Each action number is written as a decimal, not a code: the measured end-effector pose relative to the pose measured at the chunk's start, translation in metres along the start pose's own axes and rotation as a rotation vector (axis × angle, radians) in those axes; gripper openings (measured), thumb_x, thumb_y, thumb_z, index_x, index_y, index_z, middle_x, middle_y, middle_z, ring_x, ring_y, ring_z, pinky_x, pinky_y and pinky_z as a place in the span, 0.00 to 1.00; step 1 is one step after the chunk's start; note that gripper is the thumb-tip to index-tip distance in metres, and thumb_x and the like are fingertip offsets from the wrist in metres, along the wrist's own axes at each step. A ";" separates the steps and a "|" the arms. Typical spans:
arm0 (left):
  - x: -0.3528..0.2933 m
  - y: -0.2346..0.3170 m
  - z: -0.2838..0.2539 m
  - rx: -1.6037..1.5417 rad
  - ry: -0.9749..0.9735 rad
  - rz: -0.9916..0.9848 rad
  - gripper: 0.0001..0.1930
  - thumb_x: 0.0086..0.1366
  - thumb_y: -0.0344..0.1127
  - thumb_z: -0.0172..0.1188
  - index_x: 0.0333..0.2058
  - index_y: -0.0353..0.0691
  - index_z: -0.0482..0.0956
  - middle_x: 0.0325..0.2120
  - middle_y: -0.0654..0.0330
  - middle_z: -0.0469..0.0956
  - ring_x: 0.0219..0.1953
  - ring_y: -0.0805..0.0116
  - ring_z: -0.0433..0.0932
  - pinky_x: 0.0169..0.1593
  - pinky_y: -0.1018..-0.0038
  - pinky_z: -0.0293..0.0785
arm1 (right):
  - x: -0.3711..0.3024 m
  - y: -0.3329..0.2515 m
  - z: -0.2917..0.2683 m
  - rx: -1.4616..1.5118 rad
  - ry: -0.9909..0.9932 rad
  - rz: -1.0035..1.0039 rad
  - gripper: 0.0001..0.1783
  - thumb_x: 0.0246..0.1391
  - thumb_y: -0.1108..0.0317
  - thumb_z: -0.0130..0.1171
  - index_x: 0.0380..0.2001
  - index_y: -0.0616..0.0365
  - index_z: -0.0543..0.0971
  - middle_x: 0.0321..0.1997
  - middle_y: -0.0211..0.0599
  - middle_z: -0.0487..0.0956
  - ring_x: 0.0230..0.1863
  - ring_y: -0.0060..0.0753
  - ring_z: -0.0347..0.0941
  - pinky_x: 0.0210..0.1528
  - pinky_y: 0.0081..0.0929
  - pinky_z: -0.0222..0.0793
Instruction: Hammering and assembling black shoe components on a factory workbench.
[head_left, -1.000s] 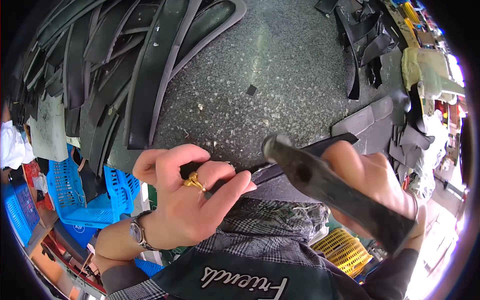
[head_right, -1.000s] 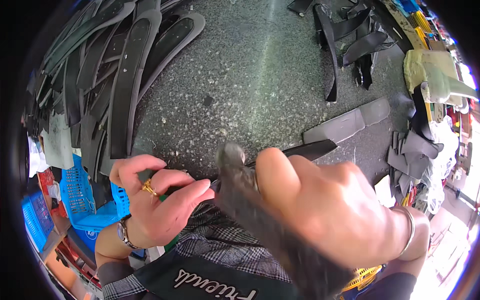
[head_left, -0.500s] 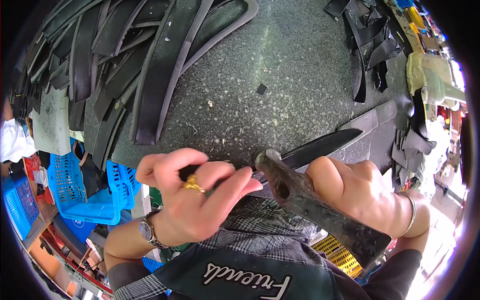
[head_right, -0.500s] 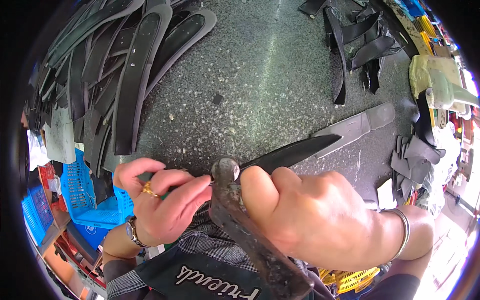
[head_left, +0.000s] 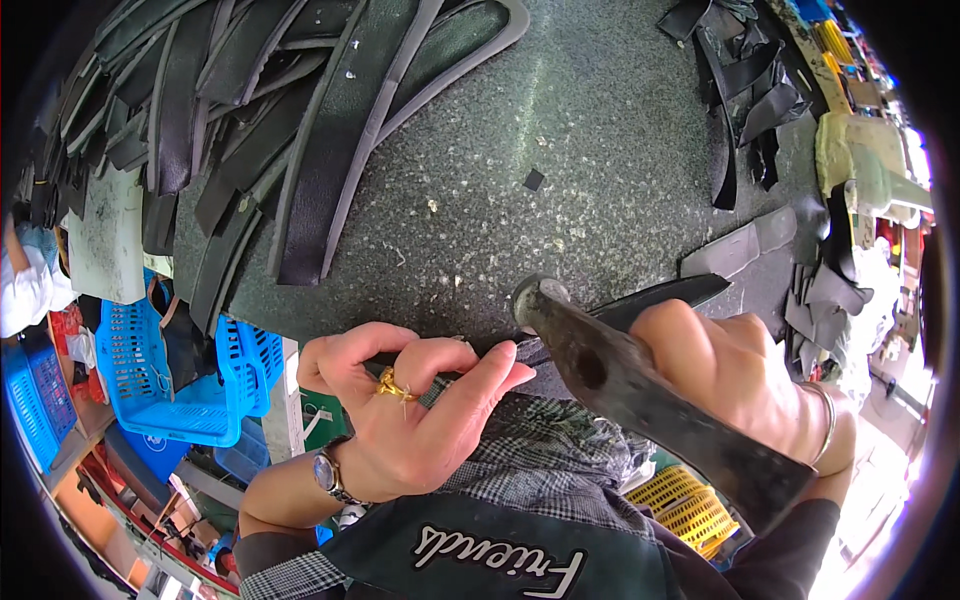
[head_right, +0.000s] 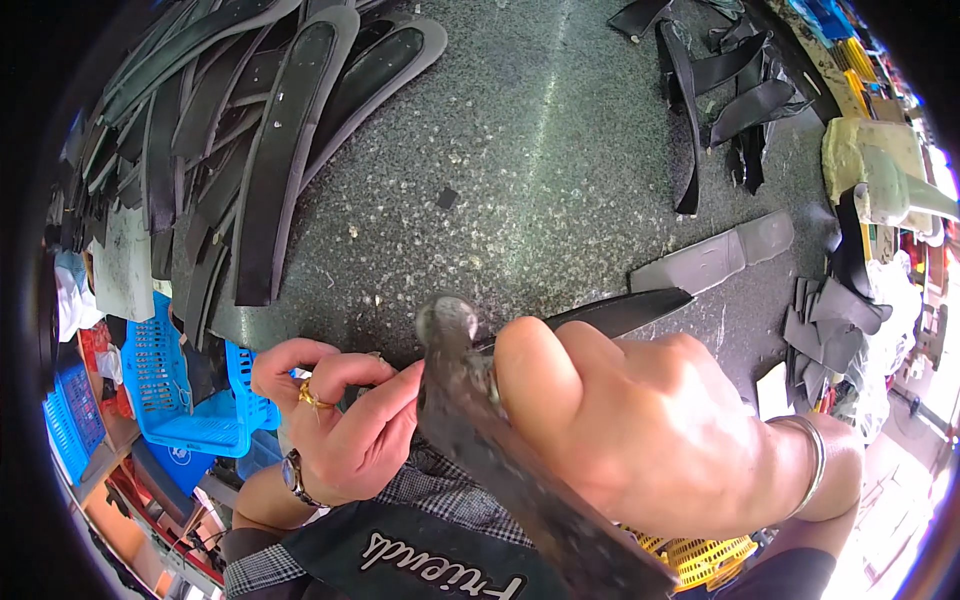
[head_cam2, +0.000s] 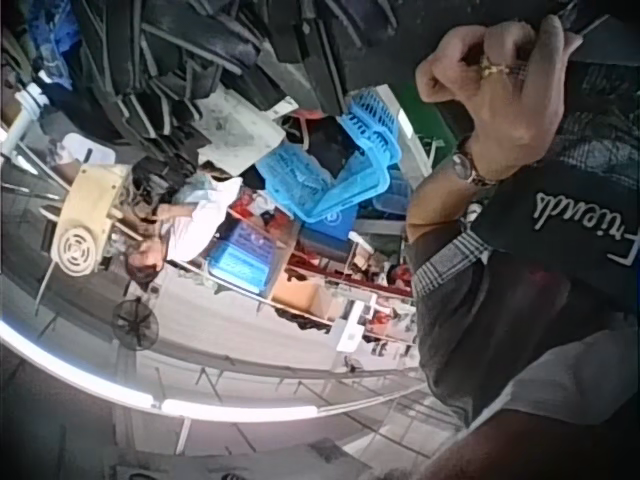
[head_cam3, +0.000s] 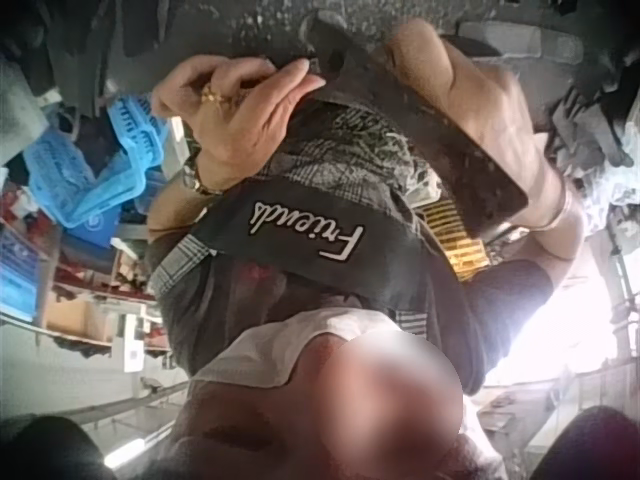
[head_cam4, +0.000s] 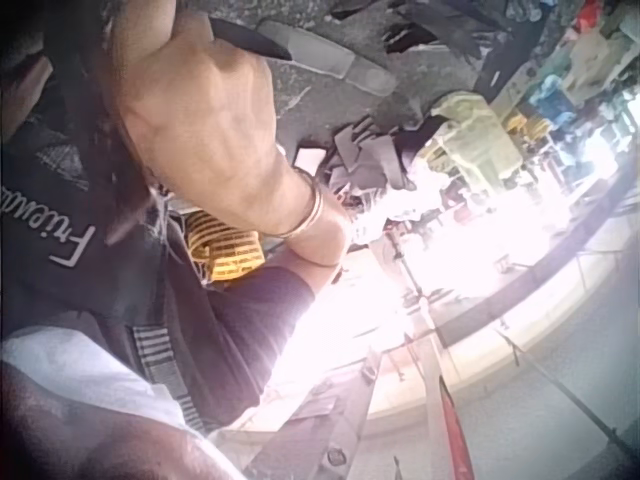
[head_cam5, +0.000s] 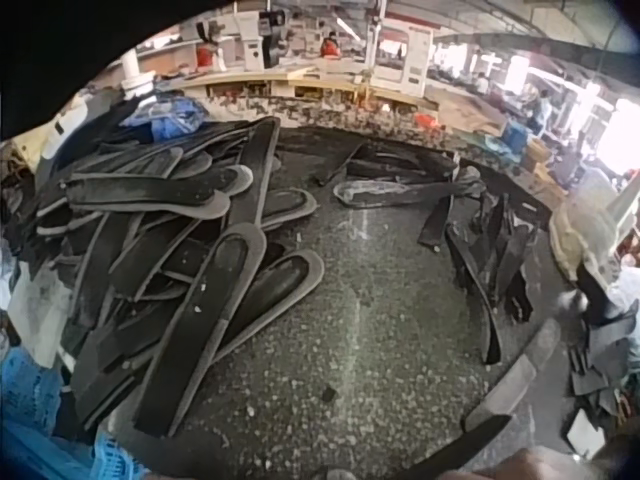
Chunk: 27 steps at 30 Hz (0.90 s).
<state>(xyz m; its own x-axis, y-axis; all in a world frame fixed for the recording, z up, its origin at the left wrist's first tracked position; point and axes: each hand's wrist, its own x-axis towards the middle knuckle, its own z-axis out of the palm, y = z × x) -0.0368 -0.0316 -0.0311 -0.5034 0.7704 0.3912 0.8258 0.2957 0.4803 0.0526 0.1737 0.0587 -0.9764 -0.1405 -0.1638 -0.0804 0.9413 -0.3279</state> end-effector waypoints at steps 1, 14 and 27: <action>0.000 0.000 -0.001 0.007 0.000 0.012 0.20 0.38 0.24 0.71 0.34 0.49 0.87 0.26 0.75 0.74 0.39 0.61 0.66 0.47 0.66 0.55 | 0.001 -0.001 -0.004 -0.066 -0.067 -0.055 0.12 0.48 0.67 0.63 0.26 0.57 0.68 0.16 0.30 0.63 0.10 0.28 0.66 0.09 0.28 0.62; 0.019 0.000 0.000 -0.090 -0.055 -0.050 0.16 0.42 0.35 0.76 0.34 0.51 0.87 0.27 0.75 0.75 0.40 0.63 0.65 0.45 0.69 0.57 | -0.019 0.007 0.004 0.048 -0.049 0.091 0.12 0.50 0.65 0.62 0.26 0.55 0.68 0.18 0.28 0.64 0.13 0.29 0.70 0.12 0.28 0.63; 0.028 0.000 0.005 -0.089 -0.014 -0.120 0.17 0.38 0.36 0.78 0.32 0.50 0.87 0.25 0.74 0.74 0.39 0.63 0.65 0.43 0.69 0.60 | -0.029 0.004 0.011 0.041 0.003 0.141 0.16 0.51 0.62 0.63 0.24 0.55 0.66 0.15 0.29 0.66 0.10 0.30 0.68 0.10 0.29 0.65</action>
<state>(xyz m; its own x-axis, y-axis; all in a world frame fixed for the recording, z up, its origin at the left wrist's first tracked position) -0.0494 -0.0067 -0.0239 -0.5934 0.7402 0.3161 0.7333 0.3354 0.5914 0.0822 0.1785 0.0521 -0.9781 -0.0063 -0.2081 0.0661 0.9384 -0.3391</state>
